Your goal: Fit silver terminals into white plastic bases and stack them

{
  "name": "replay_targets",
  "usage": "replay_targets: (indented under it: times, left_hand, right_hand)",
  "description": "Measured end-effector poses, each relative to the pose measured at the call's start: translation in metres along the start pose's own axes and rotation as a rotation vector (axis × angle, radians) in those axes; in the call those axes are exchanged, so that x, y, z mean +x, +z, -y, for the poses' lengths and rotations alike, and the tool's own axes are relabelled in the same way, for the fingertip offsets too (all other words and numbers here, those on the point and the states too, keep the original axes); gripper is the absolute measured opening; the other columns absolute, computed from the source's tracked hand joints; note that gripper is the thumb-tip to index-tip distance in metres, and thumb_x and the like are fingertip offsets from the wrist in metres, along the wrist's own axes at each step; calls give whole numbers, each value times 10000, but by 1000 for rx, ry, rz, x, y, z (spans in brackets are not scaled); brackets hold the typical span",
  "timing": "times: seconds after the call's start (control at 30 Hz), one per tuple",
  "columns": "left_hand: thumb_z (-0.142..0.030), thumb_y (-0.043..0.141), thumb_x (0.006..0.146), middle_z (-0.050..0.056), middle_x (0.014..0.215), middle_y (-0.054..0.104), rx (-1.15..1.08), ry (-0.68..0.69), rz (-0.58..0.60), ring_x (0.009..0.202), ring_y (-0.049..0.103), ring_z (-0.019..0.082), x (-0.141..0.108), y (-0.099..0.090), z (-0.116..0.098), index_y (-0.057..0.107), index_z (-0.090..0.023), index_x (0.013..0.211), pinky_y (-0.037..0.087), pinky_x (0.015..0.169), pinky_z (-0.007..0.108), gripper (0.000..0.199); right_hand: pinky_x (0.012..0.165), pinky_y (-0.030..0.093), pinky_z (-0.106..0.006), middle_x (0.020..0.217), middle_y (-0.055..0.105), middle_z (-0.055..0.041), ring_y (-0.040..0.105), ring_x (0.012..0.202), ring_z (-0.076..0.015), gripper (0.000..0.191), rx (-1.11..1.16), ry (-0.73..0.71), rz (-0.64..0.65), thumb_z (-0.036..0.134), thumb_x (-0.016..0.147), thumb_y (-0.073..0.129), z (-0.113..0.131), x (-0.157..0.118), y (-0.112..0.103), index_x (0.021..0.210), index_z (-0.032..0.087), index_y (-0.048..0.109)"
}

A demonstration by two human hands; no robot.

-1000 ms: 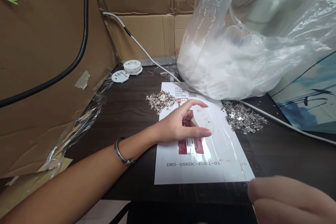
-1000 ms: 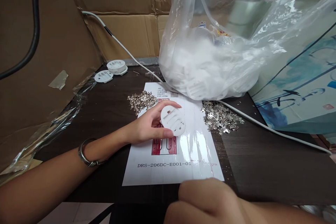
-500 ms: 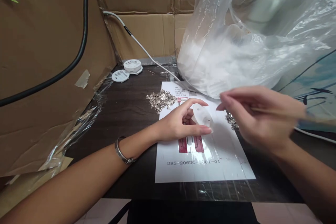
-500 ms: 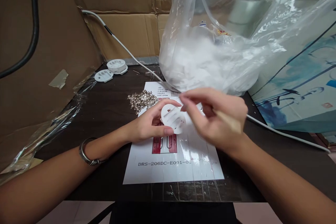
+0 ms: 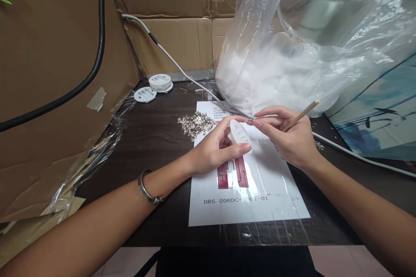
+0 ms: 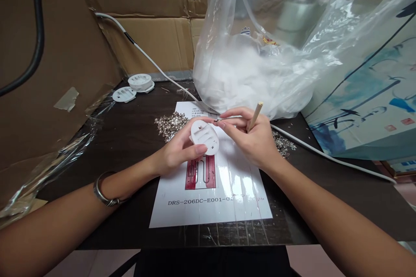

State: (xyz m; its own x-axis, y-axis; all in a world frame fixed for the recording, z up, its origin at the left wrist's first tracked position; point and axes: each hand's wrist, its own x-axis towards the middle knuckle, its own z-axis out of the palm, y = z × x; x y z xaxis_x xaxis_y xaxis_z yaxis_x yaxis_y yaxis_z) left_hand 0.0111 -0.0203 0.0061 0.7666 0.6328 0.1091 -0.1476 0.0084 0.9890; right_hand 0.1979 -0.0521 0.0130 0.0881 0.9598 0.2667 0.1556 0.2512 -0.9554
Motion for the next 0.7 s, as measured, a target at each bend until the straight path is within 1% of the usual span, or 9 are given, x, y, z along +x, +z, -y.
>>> replay_targets:
  times: [0.1, 0.17, 0.23, 0.33, 0.43, 0.57, 0.7]
  left_hand:
    - [-394, 668, 797, -15, 771, 488, 10, -7, -19, 640, 470, 112, 0, 0, 0, 397, -177, 1216, 372, 569, 250, 544]
    - [-386, 680, 782, -16, 769, 486, 16, -20, -27, 643, 467, 115, 0, 0, 0, 395, -174, 1230, 368, 574, 255, 572]
    - [-386, 680, 781, -13, 771, 492, 23, -31, -28, 648, 468, 118, 0, 0, 0, 399, -177, 1243, 367, 582, 259, 580]
    - [-396, 671, 792, 1, 805, 513, 25, -37, -18, 673, 479, 122, 0, -1, 1, 399, -184, 1262, 384, 607, 260, 583]
    - [-392, 679, 783, 25, 880, 537, 28, -32, -11, 736, 506, 138, 0, -2, 2, 401, -191, 1280, 415, 652, 266, 604]
    - [-422, 660, 793, 47, 928, 540, 80, -25, -2, 808, 518, 165, 0, -3, 2, 408, -180, 1293, 436, 690, 282, 609]
    - [-428, 643, 804, 56, 962, 547, 94, -17, 32, 839, 523, 176, 0, -3, 2, 409, -186, 1305, 446, 711, 289, 603]
  right_hand:
    - [484, 429, -206, 761, 707, -33, 591, 563, -89, 98, -18, 22, 38, 256, 767, 747, 2, 1, -1, 797, 173, 702]
    - [437, 363, -202, 719, 684, -16, 512, 491, -56, 104, -53, 63, 91, 271, 773, 745, 3, 2, -2, 790, 172, 715]
    - [421, 312, -204, 607, 612, 19, 427, 438, -35, 133, -84, 112, 129, 303, 778, 746, 3, 2, -3, 783, 173, 719]
    - [421, 266, -208, 494, 461, 62, 342, 413, -26, 197, -77, 180, 134, 359, 776, 750, 0, 2, -5, 770, 168, 702]
    - [426, 247, -210, 473, 375, 78, 328, 427, -36, 251, -26, 235, 139, 399, 764, 756, -4, 2, -5, 755, 163, 671]
    - [436, 248, -207, 489, 360, 75, 341, 457, -48, 275, 19, 262, 178, 401, 751, 764, -7, 3, -5, 711, 162, 635]
    - [435, 241, -206, 481, 351, 81, 317, 442, -40, 278, 20, 255, 184, 385, 755, 764, -6, 3, -4, 692, 157, 619]
